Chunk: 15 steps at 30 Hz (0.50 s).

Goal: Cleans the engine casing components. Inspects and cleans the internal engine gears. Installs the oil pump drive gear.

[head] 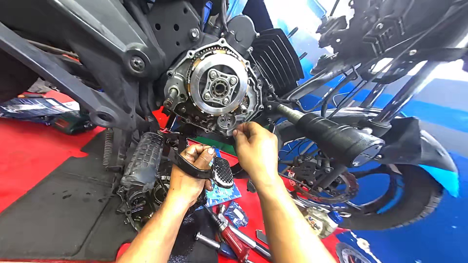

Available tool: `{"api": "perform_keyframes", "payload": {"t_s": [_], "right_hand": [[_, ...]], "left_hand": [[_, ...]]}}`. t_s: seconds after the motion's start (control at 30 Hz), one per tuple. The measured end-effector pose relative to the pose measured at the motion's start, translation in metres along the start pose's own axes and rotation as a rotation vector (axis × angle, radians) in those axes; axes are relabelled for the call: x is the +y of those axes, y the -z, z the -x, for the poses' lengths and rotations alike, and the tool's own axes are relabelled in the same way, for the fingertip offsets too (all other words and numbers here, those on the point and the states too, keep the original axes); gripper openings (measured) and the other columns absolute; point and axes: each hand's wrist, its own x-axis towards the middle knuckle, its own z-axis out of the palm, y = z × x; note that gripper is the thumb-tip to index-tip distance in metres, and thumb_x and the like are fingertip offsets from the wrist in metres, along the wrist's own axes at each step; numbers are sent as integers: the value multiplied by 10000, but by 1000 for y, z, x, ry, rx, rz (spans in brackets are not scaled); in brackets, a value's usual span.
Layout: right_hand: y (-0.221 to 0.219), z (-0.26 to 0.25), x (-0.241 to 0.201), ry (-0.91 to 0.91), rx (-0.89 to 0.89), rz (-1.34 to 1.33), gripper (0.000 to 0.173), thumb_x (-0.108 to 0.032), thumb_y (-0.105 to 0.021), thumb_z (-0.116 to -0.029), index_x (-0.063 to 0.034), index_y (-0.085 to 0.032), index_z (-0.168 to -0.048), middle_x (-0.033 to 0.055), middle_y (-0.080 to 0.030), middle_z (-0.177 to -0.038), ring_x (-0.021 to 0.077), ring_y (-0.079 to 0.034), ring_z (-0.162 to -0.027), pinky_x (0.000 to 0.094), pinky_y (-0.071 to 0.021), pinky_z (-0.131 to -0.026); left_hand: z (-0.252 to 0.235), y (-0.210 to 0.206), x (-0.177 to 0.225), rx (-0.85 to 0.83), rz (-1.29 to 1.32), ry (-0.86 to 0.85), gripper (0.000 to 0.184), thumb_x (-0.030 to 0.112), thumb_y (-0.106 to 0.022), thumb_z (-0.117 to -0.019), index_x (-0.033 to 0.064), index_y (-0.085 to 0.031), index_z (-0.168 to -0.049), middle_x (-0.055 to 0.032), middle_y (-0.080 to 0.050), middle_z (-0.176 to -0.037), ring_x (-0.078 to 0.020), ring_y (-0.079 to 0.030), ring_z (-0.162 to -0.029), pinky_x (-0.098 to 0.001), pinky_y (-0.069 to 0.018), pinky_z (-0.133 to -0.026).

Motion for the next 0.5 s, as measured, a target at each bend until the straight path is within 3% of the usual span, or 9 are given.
{"api": "perform_keyframes", "payload": {"t_s": [0.1, 0.27, 0.5], "right_hand": [[-19, -12, -9, -44, 120, 152, 136, -186, -636, -963, -126, -757, -947, 61, -735, -886, 237, -717, -835, 500, -574, -725], [-43, -18, -22, -216, 158, 233, 145, -264, -648, -959, -238, -787, -991, 39, -690, -1001, 254, -689, -846, 508, -546, -630], [-66, -16, -2, -118, 442, -51, 52, -198, -753, -896, -153, -772, -913, 7, -718, -925, 140, -690, -891, 380, -559, -794]], "left_hand": [[3, 4, 3, -16, -108, -64, 140, 202, -639, -1029, 113, -684, -1128, -89, -717, -941, -119, -607, -497, -234, -494, -365], [2, 14, 8, 29, -207, 3, 154, 213, -679, -1008, 87, -705, -1092, -117, -716, -915, -201, -623, -504, -310, -526, -370], [-1, 24, 8, 23, -229, 9, 135, 189, -683, -1002, 79, -691, -1079, -103, -702, -896, -179, -600, -493, -285, -508, -366]]}}
